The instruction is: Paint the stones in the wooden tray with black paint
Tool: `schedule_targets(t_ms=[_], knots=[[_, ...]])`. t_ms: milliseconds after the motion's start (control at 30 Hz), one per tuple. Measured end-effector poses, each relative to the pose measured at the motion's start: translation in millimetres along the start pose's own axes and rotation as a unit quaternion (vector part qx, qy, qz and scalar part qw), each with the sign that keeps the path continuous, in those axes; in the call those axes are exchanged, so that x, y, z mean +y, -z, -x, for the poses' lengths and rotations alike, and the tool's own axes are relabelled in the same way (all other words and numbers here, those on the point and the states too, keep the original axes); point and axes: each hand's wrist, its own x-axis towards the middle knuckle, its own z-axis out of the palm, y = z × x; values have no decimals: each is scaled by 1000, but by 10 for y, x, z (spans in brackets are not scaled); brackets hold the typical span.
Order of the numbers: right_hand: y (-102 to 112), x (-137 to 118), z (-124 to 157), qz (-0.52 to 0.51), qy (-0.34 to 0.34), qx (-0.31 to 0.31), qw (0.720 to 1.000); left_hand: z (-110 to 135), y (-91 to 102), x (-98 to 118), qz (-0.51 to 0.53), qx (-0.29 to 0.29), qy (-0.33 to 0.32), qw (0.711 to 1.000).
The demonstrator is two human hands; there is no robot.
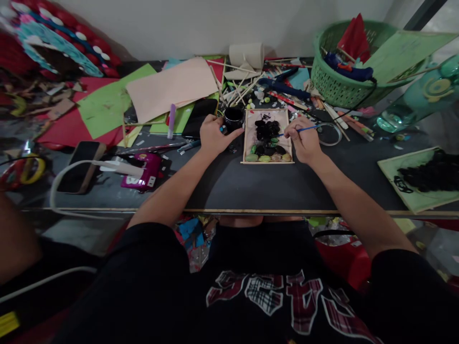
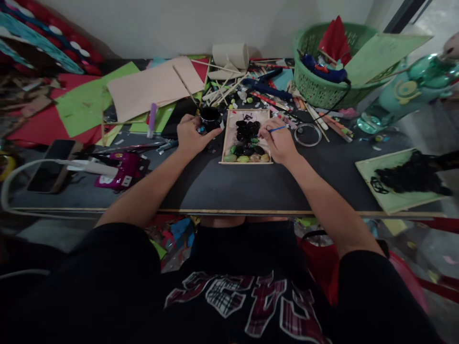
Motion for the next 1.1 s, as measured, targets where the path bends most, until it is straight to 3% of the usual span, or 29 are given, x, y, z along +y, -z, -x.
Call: schedule_targets(t_ms=[167,367,533,767,933,1100], knots=[[-18,-33,-7,9,16,-29,999,-2,-3,1,-6,-2,-1,1000],[13,-72,-9,-7,-3,4,1000,-3,13,37,-23,9,5,1000],[-10,-87,-15,-14,10,-20,1000,2,-1,13,-17,24,-8,1000],[-3,-59,8,7,-4,88,996,6,-9,0,-18,16,-10,1000],[9,-6,19,-48,-99,163,981,6,-21,-10,-16,11,-9,1000],[-21,24,26,-105,-159,189,963,9,-16,-11,-16,9,-10,1000]])
